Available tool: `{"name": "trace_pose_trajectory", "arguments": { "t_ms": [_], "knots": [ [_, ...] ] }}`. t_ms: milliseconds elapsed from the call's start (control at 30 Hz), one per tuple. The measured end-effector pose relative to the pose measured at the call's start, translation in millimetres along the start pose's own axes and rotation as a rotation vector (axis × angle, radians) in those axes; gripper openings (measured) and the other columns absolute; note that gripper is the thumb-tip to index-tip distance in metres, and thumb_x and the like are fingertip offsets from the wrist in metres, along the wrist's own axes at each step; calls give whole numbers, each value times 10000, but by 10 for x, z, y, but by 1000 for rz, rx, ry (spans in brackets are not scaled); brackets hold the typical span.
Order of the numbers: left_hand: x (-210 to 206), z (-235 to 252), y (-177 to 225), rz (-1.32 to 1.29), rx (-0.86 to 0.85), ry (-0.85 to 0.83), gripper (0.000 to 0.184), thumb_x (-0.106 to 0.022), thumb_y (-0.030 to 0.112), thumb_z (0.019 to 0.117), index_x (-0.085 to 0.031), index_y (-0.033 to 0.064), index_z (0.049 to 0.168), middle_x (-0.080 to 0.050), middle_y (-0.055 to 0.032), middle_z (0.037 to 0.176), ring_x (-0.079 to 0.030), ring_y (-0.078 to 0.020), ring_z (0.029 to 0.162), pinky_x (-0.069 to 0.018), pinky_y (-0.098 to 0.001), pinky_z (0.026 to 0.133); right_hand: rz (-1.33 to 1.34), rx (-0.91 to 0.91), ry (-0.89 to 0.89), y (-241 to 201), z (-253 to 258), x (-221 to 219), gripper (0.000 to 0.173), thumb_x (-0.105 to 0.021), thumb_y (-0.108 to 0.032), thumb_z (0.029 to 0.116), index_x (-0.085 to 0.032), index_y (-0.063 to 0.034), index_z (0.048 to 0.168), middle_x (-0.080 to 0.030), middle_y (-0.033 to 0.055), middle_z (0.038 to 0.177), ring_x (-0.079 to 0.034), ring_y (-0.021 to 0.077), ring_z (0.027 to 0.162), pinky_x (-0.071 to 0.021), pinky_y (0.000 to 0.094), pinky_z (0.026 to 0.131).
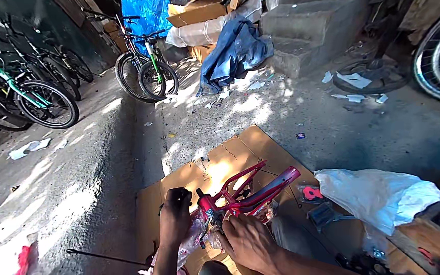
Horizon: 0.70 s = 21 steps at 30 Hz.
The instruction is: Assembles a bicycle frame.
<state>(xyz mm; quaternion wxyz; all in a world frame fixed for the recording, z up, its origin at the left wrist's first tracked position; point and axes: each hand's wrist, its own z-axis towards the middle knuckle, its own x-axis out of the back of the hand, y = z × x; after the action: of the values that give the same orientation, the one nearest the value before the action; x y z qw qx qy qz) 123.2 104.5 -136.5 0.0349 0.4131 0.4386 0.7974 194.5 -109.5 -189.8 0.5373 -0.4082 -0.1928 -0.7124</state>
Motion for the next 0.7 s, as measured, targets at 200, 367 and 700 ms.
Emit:
{"name": "trace_pose_trajectory", "arguments": {
  "t_ms": [200,367,700],
  "knots": [
    [-10,1,37,-18,95,-55,170,-656,182,993,-633,96,1138,-720,-2,937,-711,-124,725,-634,-328,672,-123,182,-83,51,93,-10,377,-473,-323,1014,-647,-63,803,-568,57,619,-613,226,540,-503,356,474],
    [-26,-16,73,29,168,-12,170,-670,181,995,-629,109,1144,-733,-3,908,-721,-124,724,-637,-358,693,-78,221,9,136,91,-119,386,-483,-345,1002,-630,-94,749,-543,30,574,-598,200,506,-503,349,456],
    [-24,75,19,45,146,-32,194,-673,203,975,-652,96,1135,-729,-12,892,-716,-135,751,-622,-369,721,399,-208,36,-27,-48,-303,409,-515,-396,987,-605,-126,693,-528,10,537,-583,174,487,-463,384,436]
  ]
}}
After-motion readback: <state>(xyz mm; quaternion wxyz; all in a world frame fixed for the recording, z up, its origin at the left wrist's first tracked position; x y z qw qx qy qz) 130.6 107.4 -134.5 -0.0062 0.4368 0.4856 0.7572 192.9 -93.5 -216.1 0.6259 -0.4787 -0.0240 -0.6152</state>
